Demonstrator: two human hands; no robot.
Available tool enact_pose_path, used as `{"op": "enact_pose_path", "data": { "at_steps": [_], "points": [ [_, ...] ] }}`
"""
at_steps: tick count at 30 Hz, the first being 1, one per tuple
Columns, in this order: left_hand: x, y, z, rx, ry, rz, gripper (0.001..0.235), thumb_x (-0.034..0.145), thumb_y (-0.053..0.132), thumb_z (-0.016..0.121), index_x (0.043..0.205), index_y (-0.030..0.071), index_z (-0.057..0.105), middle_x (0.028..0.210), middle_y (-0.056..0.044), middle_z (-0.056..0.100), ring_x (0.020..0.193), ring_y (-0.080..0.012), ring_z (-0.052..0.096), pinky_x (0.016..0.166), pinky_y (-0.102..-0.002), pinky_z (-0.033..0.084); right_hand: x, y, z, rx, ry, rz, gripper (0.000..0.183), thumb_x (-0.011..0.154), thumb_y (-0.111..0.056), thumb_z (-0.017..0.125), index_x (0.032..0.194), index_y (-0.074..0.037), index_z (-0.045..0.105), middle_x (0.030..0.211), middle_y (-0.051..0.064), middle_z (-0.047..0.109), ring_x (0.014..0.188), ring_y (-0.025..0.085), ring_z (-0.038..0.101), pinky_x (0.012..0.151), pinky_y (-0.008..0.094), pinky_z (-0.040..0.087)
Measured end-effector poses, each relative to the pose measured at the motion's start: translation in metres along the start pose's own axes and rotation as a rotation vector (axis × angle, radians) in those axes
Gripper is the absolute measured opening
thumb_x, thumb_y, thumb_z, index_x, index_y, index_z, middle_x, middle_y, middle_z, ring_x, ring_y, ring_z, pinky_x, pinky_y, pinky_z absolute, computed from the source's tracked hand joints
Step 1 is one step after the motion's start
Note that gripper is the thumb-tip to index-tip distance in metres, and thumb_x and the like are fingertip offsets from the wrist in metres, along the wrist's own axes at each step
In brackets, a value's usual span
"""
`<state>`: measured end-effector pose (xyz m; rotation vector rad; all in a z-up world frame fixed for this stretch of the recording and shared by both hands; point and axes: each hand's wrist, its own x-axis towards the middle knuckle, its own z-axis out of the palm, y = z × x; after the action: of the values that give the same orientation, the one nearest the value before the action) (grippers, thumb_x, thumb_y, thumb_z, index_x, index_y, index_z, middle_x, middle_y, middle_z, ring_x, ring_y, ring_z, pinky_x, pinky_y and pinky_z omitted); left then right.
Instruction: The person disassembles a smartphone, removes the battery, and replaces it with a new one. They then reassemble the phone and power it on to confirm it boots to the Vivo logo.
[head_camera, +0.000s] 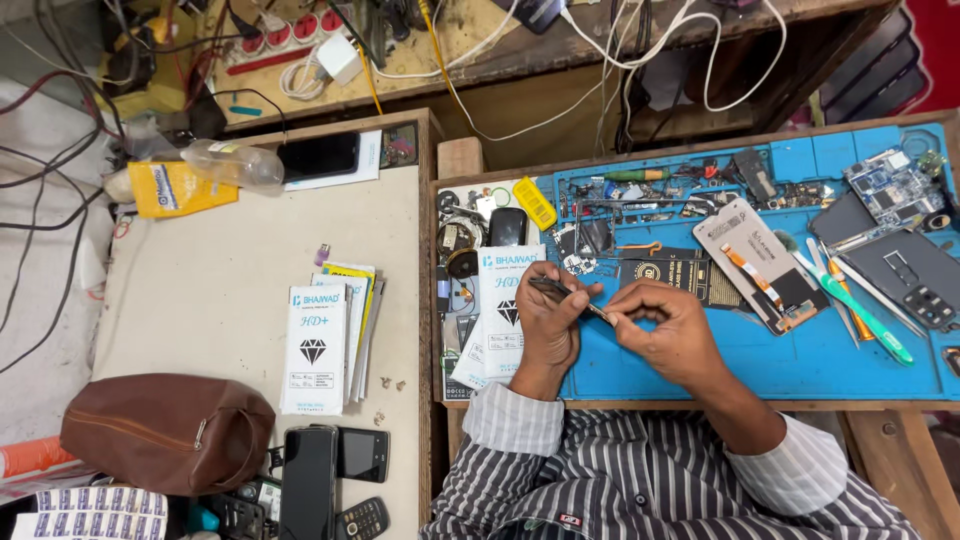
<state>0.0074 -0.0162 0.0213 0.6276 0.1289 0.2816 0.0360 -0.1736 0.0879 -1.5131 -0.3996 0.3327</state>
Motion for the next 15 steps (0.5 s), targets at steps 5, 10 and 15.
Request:
{"op": "enact_pose_path", "data": {
  "at_steps": [5,10,15],
  "points": [
    [-0.003,0.003,0.004,0.017,0.002,-0.006,0.043,0.082,-0.002,0.084,0.109,0.006,0.052,0.09,-0.006,0.061,0.086,-0.0153,0.066,0.093,-0.044,0.063,-0.006,0.009,0.0,-0.026,0.015,0.014,0.006,0.088,0.003,0.072,0.094,0.003,0.073,0.097,0.008,0.073,0.085,0.01,0.069,0.073,0.024,0.057],
    [-0.004,0.003,0.007,0.012,0.002,0.001,0.041,0.083,-0.004,0.083,0.108,0.006,0.052,0.091,-0.006,0.062,0.086,-0.0155,0.067,0.092,-0.044,0.063,-0.011,0.025,-0.007,-0.027,0.015,0.0,0.007,0.088,0.004,0.072,0.095,0.002,0.073,0.099,0.009,0.073,0.089,0.011,0.069,0.078,0.024,0.058],
    [-0.002,0.006,0.012,0.024,0.014,0.004,0.04,0.082,-0.006,0.082,0.107,0.005,0.053,0.089,-0.006,0.063,0.084,-0.0156,0.068,0.091,-0.044,0.064,-0.008,0.028,-0.009,-0.017,0.015,0.007,0.008,0.089,0.004,0.071,0.096,0.003,0.073,0.101,0.01,0.073,0.091,0.012,0.069,0.08,0.025,0.057]
  ]
}}
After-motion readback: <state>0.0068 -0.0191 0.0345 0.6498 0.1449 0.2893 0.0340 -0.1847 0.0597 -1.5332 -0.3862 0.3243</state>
